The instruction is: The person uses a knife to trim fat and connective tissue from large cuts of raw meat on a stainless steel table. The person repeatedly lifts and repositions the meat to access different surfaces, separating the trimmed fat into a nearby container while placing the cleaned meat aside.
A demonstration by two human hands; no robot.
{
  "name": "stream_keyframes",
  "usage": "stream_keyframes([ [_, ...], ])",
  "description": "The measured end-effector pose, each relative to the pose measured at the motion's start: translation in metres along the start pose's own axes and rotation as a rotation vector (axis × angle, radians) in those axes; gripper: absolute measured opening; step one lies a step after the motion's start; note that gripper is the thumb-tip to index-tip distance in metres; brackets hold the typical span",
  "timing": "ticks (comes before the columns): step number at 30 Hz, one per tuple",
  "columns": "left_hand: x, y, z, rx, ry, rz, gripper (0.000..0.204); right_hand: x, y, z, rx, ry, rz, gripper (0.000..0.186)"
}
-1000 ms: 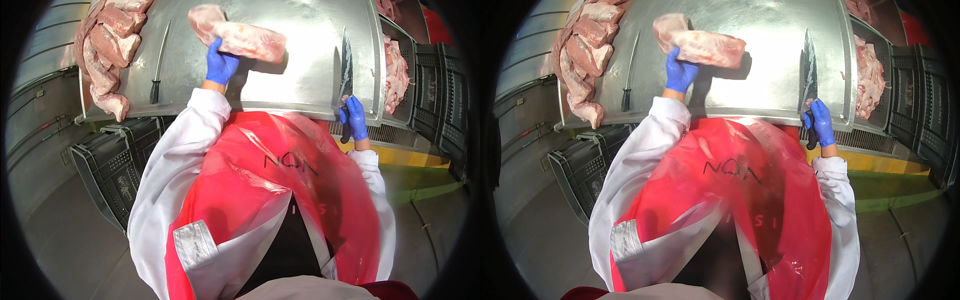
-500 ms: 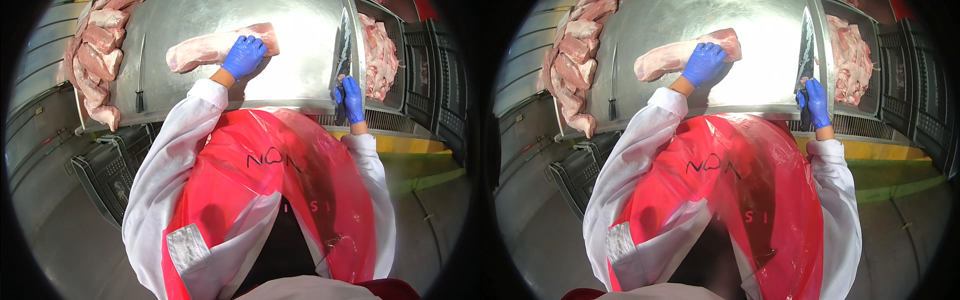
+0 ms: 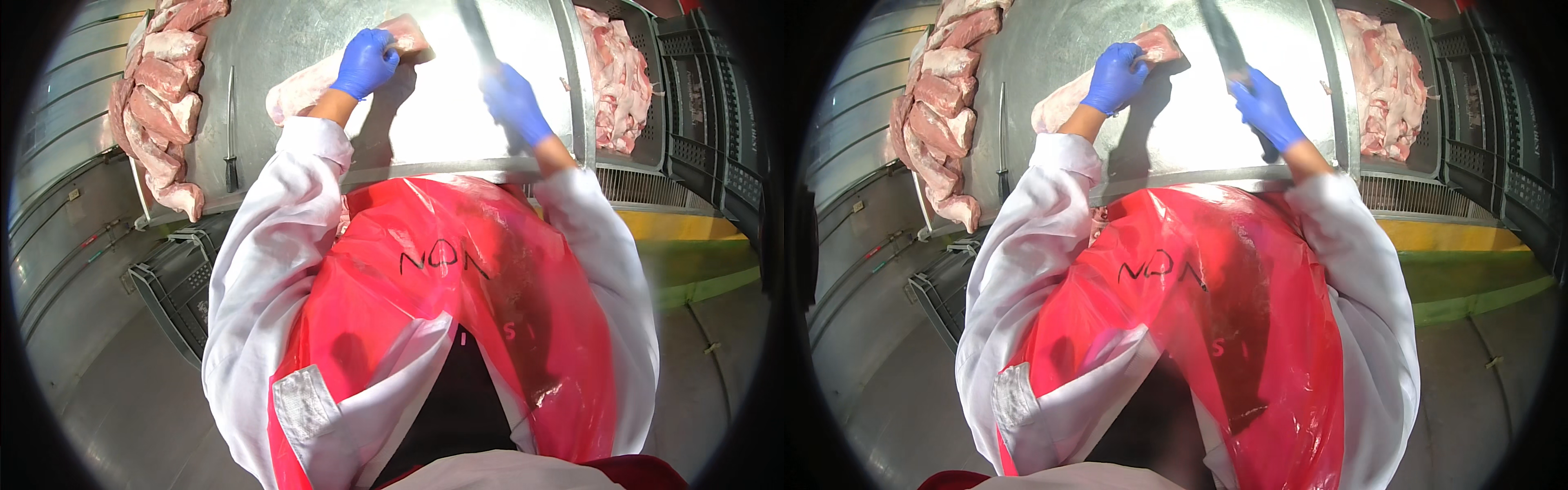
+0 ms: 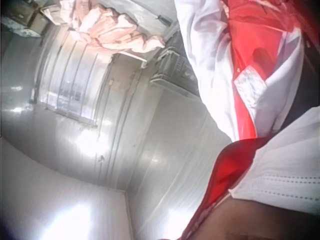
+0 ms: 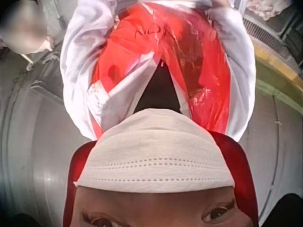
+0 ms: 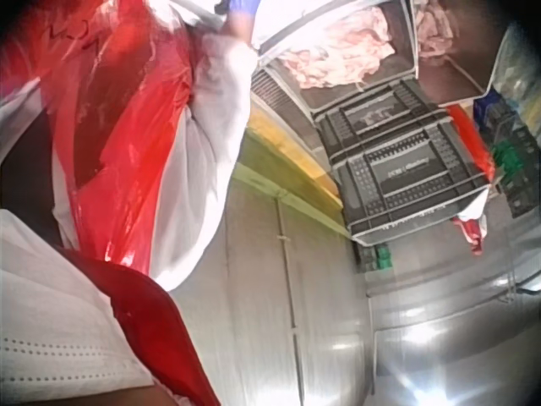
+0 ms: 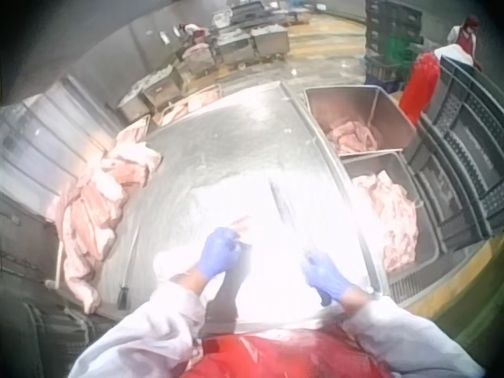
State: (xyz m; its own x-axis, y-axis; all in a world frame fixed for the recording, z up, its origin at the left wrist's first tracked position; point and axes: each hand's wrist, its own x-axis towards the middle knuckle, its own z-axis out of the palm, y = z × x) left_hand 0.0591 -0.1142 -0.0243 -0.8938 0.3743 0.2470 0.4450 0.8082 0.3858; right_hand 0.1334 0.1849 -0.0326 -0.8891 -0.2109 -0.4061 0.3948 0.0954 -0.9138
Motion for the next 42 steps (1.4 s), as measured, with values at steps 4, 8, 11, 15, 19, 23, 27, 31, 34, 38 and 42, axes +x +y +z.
stream_keyframes([
  [4,0.008,0.005,-0.014,-0.041,-0.024,-0.010,0.016,0.059,-0.065,0.058,-0.218,-0.102,-0.097,0.074],
  [8,0.011,0.010,-0.028,-0.093,-0.149,-0.233,0.018,0.024,-0.065,0.039,-0.315,-0.342,0.084,0.074],
  [11,0.015,0.013,-0.033,-0.157,-0.194,-0.369,0.020,0.001,-0.052,0.027,-0.338,-0.421,0.198,0.071],
  [15,0.020,-0.014,-0.026,-0.243,-0.165,-0.290,0.025,0.042,-0.064,0.059,-0.206,-0.458,0.058,0.071],
  [19,0.042,0.007,-0.037,-0.310,-0.150,-0.356,0.016,0.075,-0.065,0.086,-0.199,-0.411,0.095,0.072],
  [23,0.028,-0.035,-0.051,-0.374,-0.080,-0.348,0.014,0.015,-0.025,0.077,-0.217,-0.547,0.113,0.075],
  [27,0.045,-0.029,-0.054,-0.511,-0.147,-0.275,0.011,0.056,-0.056,0.111,-0.194,-0.435,0.122,0.075],
  [31,0.047,-0.039,-0.066,-0.635,-0.141,-0.362,0.007,0.047,-0.042,0.133,-0.147,-0.416,0.078,0.074],
  [34,0.039,-0.051,-0.085,-0.761,-0.089,-0.388,0.003,-0.006,-0.021,0.128,-0.198,-0.488,0.085,0.072],
  [38,0.044,-0.056,-0.094,-0.929,-0.084,-0.370,0.004,0.031,-0.043,0.163,-0.170,-0.356,0.013,0.071],
  [42,0.046,-0.067,-0.111,-1.024,-0.025,-0.368,0.007,0.041,-0.050,0.187,-0.242,-0.391,0.062,0.071],
])
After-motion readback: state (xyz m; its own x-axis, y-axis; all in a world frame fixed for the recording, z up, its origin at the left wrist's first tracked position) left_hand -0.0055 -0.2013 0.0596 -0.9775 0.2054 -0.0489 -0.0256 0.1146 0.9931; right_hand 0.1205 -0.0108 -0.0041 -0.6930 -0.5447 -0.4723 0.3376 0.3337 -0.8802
